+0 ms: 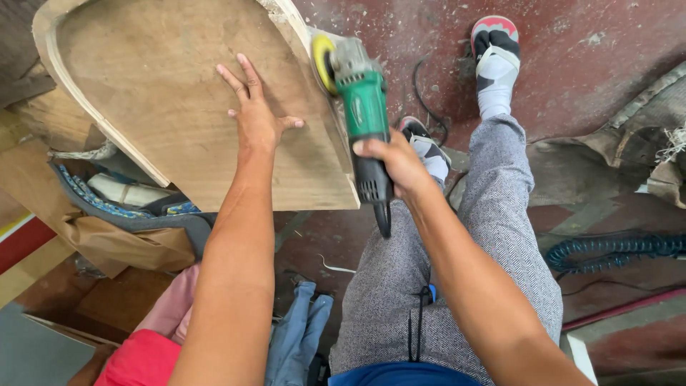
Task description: The person uses a green angle grinder with a sanding disc to smooth the curved edge of a large wooden board. They hold the board steady with their left hand while moving the grinder along the perimeter. Later, they sand a smaller wooden piece held in their left hand.
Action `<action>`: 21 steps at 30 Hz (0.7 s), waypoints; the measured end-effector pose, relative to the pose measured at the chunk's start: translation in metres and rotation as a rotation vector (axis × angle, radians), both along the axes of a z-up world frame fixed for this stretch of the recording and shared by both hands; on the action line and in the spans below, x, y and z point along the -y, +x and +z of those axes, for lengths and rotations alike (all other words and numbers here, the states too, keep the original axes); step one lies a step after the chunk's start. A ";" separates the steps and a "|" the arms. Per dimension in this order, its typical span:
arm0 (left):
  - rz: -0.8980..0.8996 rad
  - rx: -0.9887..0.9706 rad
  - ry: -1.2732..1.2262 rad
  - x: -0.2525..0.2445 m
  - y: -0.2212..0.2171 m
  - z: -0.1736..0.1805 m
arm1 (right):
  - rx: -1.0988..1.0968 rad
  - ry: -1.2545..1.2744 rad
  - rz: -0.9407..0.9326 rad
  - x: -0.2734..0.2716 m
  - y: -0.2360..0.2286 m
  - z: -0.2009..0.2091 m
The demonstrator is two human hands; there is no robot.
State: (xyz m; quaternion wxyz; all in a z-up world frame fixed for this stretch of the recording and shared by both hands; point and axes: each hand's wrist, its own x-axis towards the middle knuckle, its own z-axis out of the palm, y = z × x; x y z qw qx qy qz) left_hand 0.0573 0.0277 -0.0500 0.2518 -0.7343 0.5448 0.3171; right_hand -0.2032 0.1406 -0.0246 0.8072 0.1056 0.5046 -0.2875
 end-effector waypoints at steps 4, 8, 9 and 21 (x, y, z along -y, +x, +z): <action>-0.004 0.020 0.018 0.000 0.000 -0.001 | 0.022 0.076 -0.062 -0.048 0.002 0.021; 0.016 -0.005 -0.005 0.002 -0.002 0.000 | 0.077 0.186 -0.105 -0.084 0.004 0.028; 0.027 0.014 0.001 0.000 -0.001 0.000 | 0.075 0.213 -0.099 -0.096 0.006 0.029; -0.006 -0.011 0.016 -0.034 -0.011 0.047 | -0.299 -0.065 -0.153 -0.052 -0.079 0.057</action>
